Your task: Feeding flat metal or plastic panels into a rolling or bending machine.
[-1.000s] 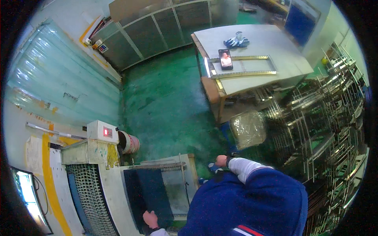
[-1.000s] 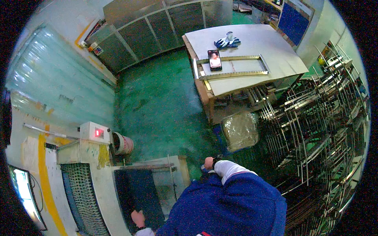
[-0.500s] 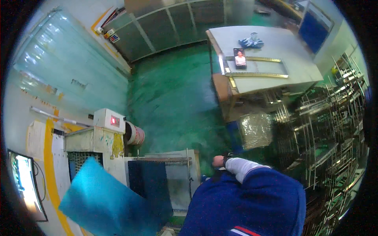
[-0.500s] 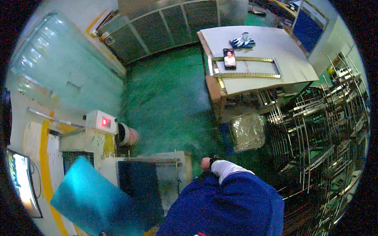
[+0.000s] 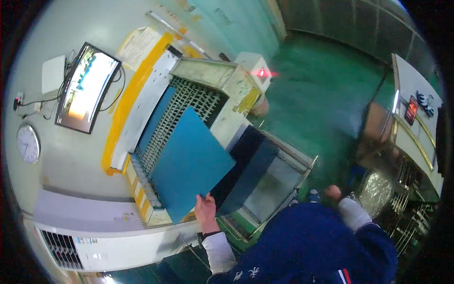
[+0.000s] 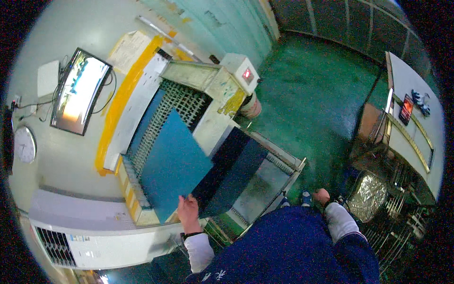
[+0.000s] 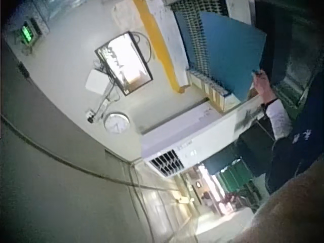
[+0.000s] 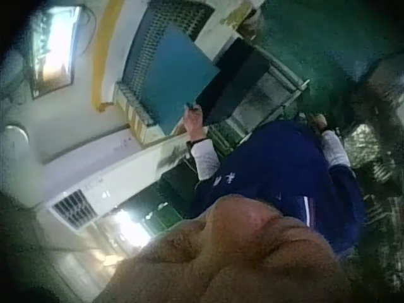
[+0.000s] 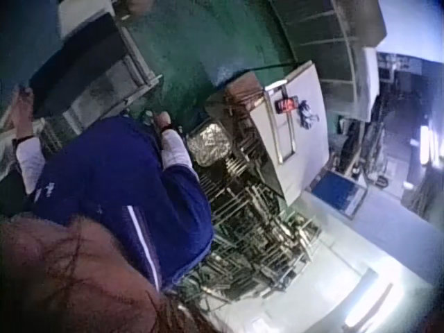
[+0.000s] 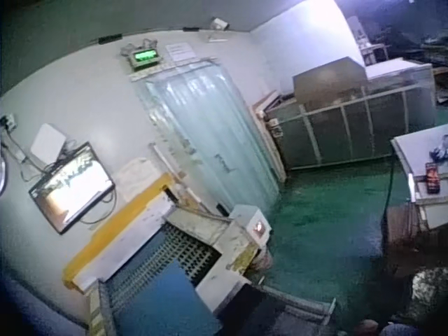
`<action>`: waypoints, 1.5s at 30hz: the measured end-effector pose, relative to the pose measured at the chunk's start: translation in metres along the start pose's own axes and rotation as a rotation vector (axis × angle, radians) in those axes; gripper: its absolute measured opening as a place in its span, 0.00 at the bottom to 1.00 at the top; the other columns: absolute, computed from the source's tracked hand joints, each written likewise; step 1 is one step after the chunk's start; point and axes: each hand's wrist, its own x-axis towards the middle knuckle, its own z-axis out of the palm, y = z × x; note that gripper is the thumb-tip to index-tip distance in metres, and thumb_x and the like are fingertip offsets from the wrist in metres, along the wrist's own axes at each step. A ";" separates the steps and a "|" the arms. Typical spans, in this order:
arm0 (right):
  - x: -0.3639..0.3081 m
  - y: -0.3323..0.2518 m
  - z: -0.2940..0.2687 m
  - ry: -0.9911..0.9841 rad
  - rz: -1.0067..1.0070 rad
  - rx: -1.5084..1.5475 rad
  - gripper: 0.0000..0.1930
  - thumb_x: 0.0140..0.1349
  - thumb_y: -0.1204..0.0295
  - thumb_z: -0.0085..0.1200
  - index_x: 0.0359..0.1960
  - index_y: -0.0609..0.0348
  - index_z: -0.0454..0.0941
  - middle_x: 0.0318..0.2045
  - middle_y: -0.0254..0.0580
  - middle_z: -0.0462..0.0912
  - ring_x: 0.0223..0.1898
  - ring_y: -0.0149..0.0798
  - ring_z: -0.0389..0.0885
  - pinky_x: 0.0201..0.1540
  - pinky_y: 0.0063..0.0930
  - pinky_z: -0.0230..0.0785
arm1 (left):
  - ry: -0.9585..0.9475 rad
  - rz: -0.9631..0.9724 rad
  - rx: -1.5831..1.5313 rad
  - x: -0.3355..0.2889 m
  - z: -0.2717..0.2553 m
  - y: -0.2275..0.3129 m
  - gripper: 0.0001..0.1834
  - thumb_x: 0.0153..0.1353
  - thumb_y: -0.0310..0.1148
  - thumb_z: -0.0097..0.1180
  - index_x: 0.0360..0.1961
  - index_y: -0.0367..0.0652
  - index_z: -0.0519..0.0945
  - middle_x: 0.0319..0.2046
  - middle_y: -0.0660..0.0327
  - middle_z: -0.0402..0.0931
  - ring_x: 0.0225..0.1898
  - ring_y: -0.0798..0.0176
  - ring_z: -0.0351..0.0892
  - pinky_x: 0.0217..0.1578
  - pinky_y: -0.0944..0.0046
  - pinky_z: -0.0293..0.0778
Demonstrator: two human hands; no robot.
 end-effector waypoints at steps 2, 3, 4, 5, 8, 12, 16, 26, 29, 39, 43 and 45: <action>0.005 0.010 0.004 -0.033 -0.063 -0.053 0.14 0.45 0.61 0.48 0.23 0.60 0.77 0.21 0.49 0.76 0.24 0.47 0.75 0.29 0.36 0.67 | 0.047 -0.069 0.022 0.016 -0.001 -0.006 0.10 0.56 0.30 0.48 0.38 0.38 0.68 0.36 0.57 0.72 0.34 0.59 0.71 0.33 0.65 0.70; 0.004 0.007 0.002 -0.061 -0.067 -0.054 0.12 0.46 0.63 0.47 0.23 0.58 0.77 0.23 0.48 0.77 0.26 0.46 0.76 0.31 0.36 0.68 | 0.049 -0.064 0.030 0.024 -0.002 -0.008 0.11 0.56 0.30 0.48 0.39 0.37 0.68 0.36 0.57 0.71 0.35 0.59 0.71 0.34 0.65 0.71; 0.003 0.005 -0.002 -0.086 -0.070 -0.054 0.11 0.46 0.64 0.46 0.24 0.56 0.77 0.25 0.47 0.77 0.28 0.46 0.76 0.33 0.36 0.69 | 0.047 -0.062 0.040 0.033 -0.001 -0.011 0.11 0.56 0.30 0.48 0.39 0.37 0.68 0.36 0.57 0.71 0.35 0.59 0.71 0.35 0.65 0.71; -0.004 -0.017 -0.017 -0.086 -0.106 -0.048 0.11 0.48 0.64 0.46 0.28 0.56 0.76 0.24 0.46 0.77 0.27 0.46 0.76 0.32 0.36 0.68 | 0.059 -0.055 0.046 0.040 -0.008 -0.011 0.11 0.57 0.30 0.47 0.39 0.37 0.67 0.37 0.56 0.71 0.36 0.58 0.72 0.35 0.65 0.71; -0.027 -0.072 -0.062 -0.115 0.037 0.182 0.12 0.51 0.63 0.45 0.30 0.57 0.75 0.22 0.45 0.77 0.25 0.47 0.75 0.29 0.37 0.67 | 0.059 -0.048 -0.014 0.065 -0.015 -0.009 0.14 0.58 0.34 0.45 0.39 0.34 0.66 0.38 0.52 0.67 0.37 0.57 0.68 0.37 0.66 0.70; -0.021 -0.036 -0.037 -0.013 0.084 0.136 0.14 0.51 0.61 0.44 0.25 0.59 0.75 0.18 0.46 0.76 0.20 0.48 0.73 0.26 0.38 0.65 | 0.006 0.026 0.164 0.116 0.036 0.002 0.16 0.60 0.37 0.42 0.41 0.34 0.66 0.39 0.53 0.68 0.41 0.58 0.69 0.36 0.69 0.71; -0.024 -0.020 -0.027 -0.013 -0.012 0.010 0.12 0.50 0.63 0.44 0.22 0.59 0.75 0.17 0.47 0.76 0.19 0.48 0.73 0.24 0.38 0.66 | -0.060 -0.215 0.228 0.149 0.062 0.031 0.17 0.59 0.40 0.43 0.42 0.36 0.69 0.37 0.56 0.72 0.37 0.62 0.73 0.32 0.70 0.72; -0.031 -0.036 -0.026 -0.181 0.424 0.313 0.12 0.50 0.66 0.47 0.25 0.62 0.77 0.19 0.44 0.78 0.16 0.40 0.76 0.16 0.30 0.69 | 0.432 0.801 2.242 0.167 0.074 0.065 0.26 0.51 0.52 0.47 0.49 0.51 0.69 0.52 0.56 0.62 0.54 0.51 0.58 0.48 0.47 0.56; -0.037 -0.064 -0.042 -0.178 0.415 0.275 0.12 0.50 0.65 0.47 0.24 0.62 0.76 0.19 0.45 0.78 0.17 0.40 0.76 0.18 0.31 0.69 | 0.421 0.619 2.209 0.187 0.047 0.068 0.28 0.50 0.56 0.44 0.52 0.61 0.66 0.58 0.58 0.53 0.59 0.46 0.44 0.53 0.41 0.43; -0.027 -0.125 -0.055 -0.041 0.216 0.108 0.13 0.47 0.63 0.47 0.18 0.62 0.75 0.19 0.48 0.76 0.23 0.49 0.73 0.27 0.39 0.65 | 0.270 0.625 2.284 0.237 0.038 0.102 0.29 0.51 0.58 0.42 0.53 0.62 0.64 0.57 0.58 0.54 0.57 0.44 0.51 0.51 0.42 0.52; -0.030 -0.115 -0.035 0.060 0.295 0.244 0.18 0.44 0.59 0.52 0.19 0.68 0.73 0.16 0.52 0.74 0.18 0.45 0.74 0.23 0.38 0.64 | 0.137 0.813 2.289 0.250 0.042 0.105 0.27 0.52 0.55 0.43 0.51 0.56 0.67 0.53 0.50 0.60 0.52 0.43 0.58 0.50 0.48 0.57; -0.039 -0.118 -0.048 -0.061 0.159 0.007 0.16 0.49 0.60 0.46 0.22 0.61 0.76 0.18 0.44 0.76 0.22 0.40 0.75 0.26 0.35 0.65 | -0.006 0.877 2.305 0.256 0.042 0.104 0.25 0.52 0.50 0.46 0.48 0.46 0.69 0.47 0.43 0.64 0.47 0.44 0.64 0.47 0.51 0.60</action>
